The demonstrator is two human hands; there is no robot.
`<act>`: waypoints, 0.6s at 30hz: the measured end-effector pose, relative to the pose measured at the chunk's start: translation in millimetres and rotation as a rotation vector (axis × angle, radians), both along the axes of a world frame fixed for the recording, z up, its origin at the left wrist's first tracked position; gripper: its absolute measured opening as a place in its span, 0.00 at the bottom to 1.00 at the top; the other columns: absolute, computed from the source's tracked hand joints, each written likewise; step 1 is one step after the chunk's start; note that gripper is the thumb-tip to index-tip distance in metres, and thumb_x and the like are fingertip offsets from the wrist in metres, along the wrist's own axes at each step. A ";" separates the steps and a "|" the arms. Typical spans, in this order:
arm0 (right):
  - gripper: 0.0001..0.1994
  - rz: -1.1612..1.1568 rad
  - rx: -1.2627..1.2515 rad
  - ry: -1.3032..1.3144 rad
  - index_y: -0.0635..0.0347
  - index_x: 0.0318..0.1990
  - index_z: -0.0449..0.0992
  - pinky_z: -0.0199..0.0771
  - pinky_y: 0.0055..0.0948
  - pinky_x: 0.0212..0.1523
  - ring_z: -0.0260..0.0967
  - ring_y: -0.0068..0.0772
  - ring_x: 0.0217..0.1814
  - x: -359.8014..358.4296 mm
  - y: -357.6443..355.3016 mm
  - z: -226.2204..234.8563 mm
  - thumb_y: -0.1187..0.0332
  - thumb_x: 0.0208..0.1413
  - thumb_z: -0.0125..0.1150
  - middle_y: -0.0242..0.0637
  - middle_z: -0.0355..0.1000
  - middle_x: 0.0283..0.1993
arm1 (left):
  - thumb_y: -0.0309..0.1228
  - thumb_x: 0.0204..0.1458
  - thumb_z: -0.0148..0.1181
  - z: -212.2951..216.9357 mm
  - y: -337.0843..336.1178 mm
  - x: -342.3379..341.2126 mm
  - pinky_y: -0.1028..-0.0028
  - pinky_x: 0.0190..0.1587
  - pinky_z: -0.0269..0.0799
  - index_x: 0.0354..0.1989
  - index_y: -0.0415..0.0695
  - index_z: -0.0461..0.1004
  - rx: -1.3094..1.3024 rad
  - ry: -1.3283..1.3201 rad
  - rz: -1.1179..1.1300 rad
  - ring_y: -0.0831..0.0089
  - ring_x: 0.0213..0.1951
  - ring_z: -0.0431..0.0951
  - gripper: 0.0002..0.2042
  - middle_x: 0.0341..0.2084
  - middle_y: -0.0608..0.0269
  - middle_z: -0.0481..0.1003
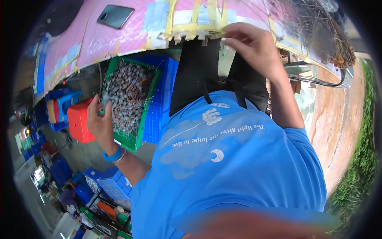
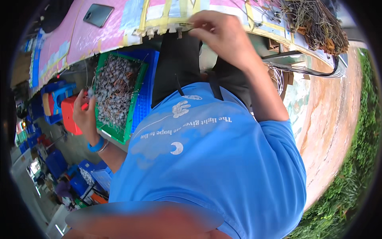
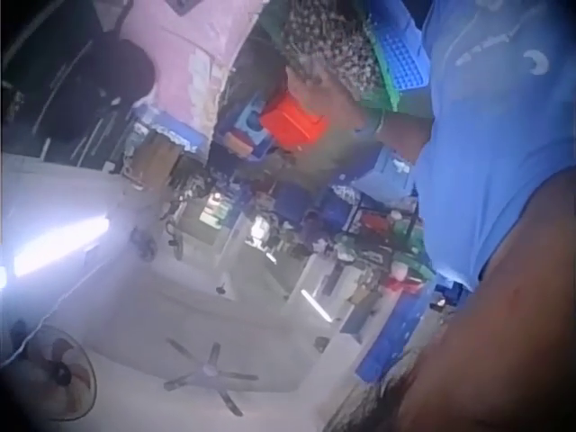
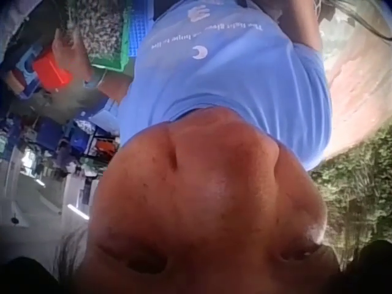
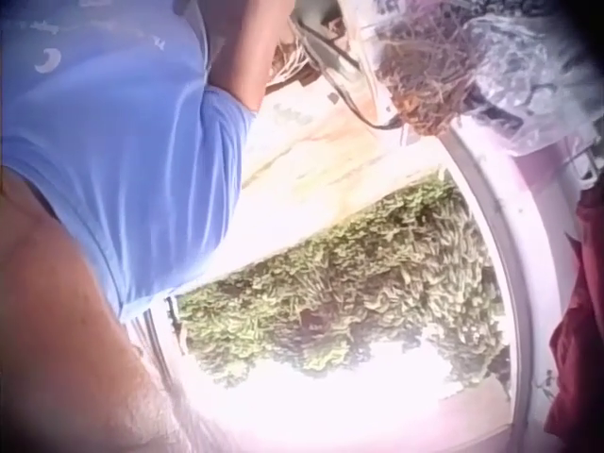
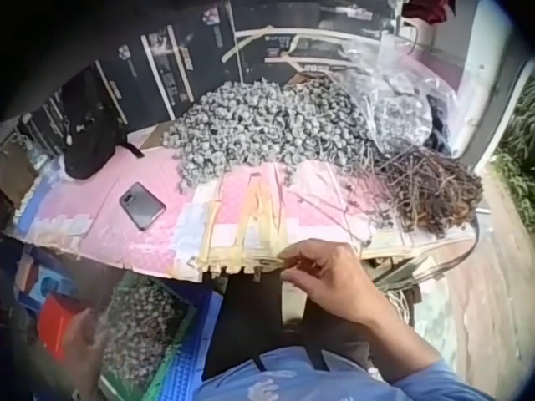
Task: Assembling small metal components into a fixture on a workbench.
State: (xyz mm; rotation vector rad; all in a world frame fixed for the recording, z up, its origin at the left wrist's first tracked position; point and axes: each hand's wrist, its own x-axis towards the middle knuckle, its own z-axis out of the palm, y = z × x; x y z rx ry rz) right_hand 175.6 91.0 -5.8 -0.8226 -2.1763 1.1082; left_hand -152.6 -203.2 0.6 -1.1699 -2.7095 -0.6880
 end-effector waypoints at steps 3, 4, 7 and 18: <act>0.13 -0.415 0.489 -0.259 0.58 0.41 0.80 0.71 0.30 0.32 0.70 0.33 0.29 44.0 18.6 7.1 0.66 0.47 0.72 0.37 0.74 0.35 | 0.22 0.49 0.67 -4.9 2.4 -10.9 0.73 0.45 0.76 0.56 0.39 0.74 0.007 0.065 0.020 0.69 0.49 0.78 0.23 0.48 0.55 0.77; 0.14 -0.471 0.554 -0.357 0.59 0.40 0.80 0.70 0.31 0.32 0.70 0.36 0.30 55.8 18.6 9.5 0.65 0.47 0.72 0.38 0.73 0.34 | 0.22 0.49 0.67 -4.1 17.6 -8.0 0.73 0.45 0.76 0.56 0.39 0.74 0.013 0.073 0.019 0.69 0.49 0.78 0.23 0.48 0.55 0.77; 0.13 -0.490 0.588 -0.425 0.61 0.38 0.79 0.70 0.33 0.33 0.70 0.39 0.32 76.8 17.8 5.6 0.66 0.47 0.72 0.39 0.71 0.34 | 0.24 0.47 0.69 -5.6 110.7 28.8 0.70 0.46 0.77 0.53 0.40 0.75 0.301 -0.183 -0.277 0.68 0.46 0.78 0.22 0.49 0.54 0.76; 0.02 -0.612 -0.092 0.341 0.67 0.35 0.77 0.73 0.22 0.38 0.72 0.24 0.35 111.4 30.7 3.5 0.80 0.55 0.61 0.36 0.75 0.37 | 0.27 0.51 0.57 23.1 393.4 128.4 0.55 0.39 0.74 0.40 0.38 0.74 0.256 0.184 -1.015 0.47 0.37 0.77 0.09 0.35 0.47 0.73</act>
